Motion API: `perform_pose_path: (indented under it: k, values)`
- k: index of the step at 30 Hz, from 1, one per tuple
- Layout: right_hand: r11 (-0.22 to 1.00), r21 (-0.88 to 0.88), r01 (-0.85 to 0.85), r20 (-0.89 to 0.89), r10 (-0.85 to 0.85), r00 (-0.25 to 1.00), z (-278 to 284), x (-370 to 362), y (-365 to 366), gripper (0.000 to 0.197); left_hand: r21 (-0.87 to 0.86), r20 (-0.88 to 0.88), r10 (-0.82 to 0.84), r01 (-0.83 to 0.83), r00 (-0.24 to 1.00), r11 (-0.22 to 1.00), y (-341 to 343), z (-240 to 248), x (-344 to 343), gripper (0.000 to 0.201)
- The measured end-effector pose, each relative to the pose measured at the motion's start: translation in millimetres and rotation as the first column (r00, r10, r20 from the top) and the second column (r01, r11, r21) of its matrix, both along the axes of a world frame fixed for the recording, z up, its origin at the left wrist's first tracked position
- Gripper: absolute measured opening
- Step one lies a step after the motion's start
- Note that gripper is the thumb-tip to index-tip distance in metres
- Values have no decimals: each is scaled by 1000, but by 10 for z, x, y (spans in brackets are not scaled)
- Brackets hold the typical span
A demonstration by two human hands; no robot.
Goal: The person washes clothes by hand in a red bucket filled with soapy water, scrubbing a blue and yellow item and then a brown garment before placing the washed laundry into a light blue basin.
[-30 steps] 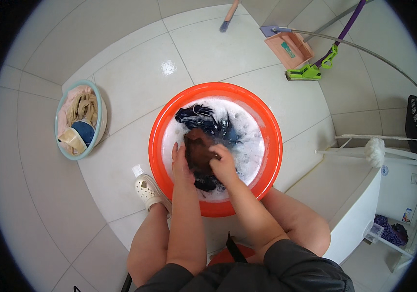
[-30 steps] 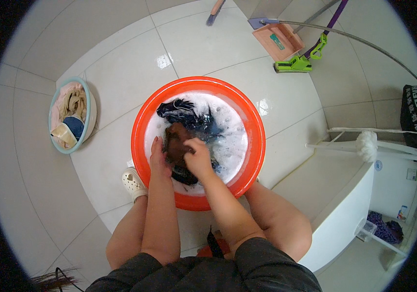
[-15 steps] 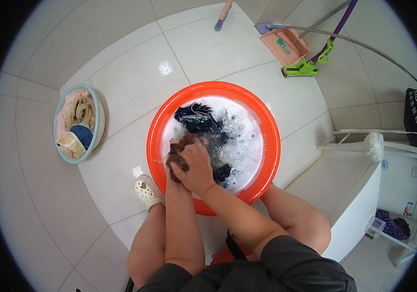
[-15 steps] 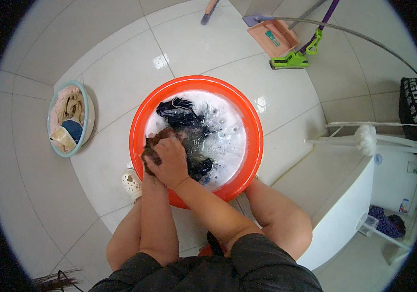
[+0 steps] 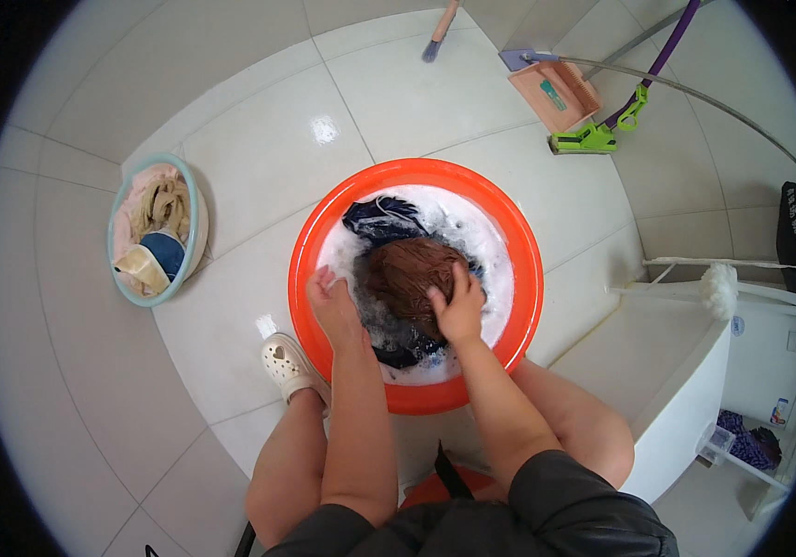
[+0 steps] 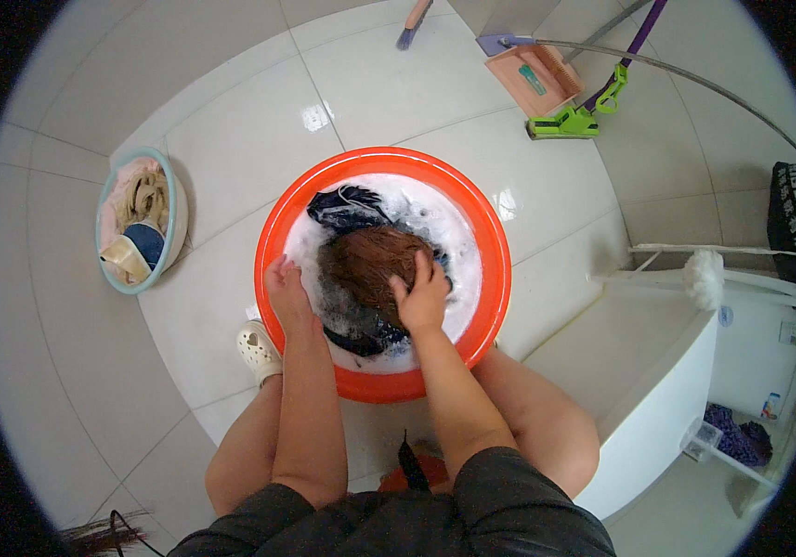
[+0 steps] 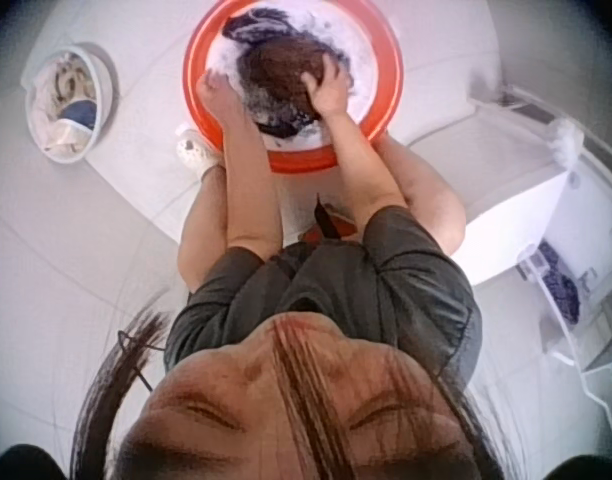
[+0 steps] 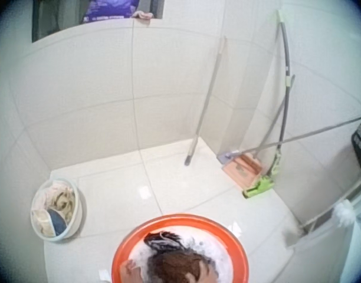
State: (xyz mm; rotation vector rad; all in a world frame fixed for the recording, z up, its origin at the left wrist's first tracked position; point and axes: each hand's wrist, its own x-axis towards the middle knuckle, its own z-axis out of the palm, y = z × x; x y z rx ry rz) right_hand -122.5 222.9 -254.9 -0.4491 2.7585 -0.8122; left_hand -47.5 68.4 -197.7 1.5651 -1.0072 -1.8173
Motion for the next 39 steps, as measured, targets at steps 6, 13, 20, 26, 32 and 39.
perform_pose_path:
  k: [6, 13, 20, 26, 32, 39]
  values:
    - [950, 207, -233, 305, 163, 938, -405, 26, 62, 52, 223, 63, -116, 100, 991, 970, 113, -70, -28, 48]
    - [781, -624, 23, 193, 125, 973, 392, 96, -379, 23, 390, 11, -33, 26, 999, 920, 102, 89, -14, 53]
    - [589, -760, -273, 78, 501, 862, 1405, 336, -575, 20, 480, -833, 232, 447, 503, 755, -58, -159, 128, 50]
    - [833, -432, -346, -85, 345, 935, 1185, 551, -732, 42, 481, -786, 189, 391, 589, 784, -65, -151, 129, 47]
    - [848, -510, -147, 39, 193, 980, 755, 332, -701, 32, 370, -614, 18, 267, 789, 890, 118, -205, 27, 44]
    - [912, -176, 370, 275, -316, 908, 64, -11, -169, 33, 144, -63, -132, 140, 989, 980, 185, 259, -178, 35]
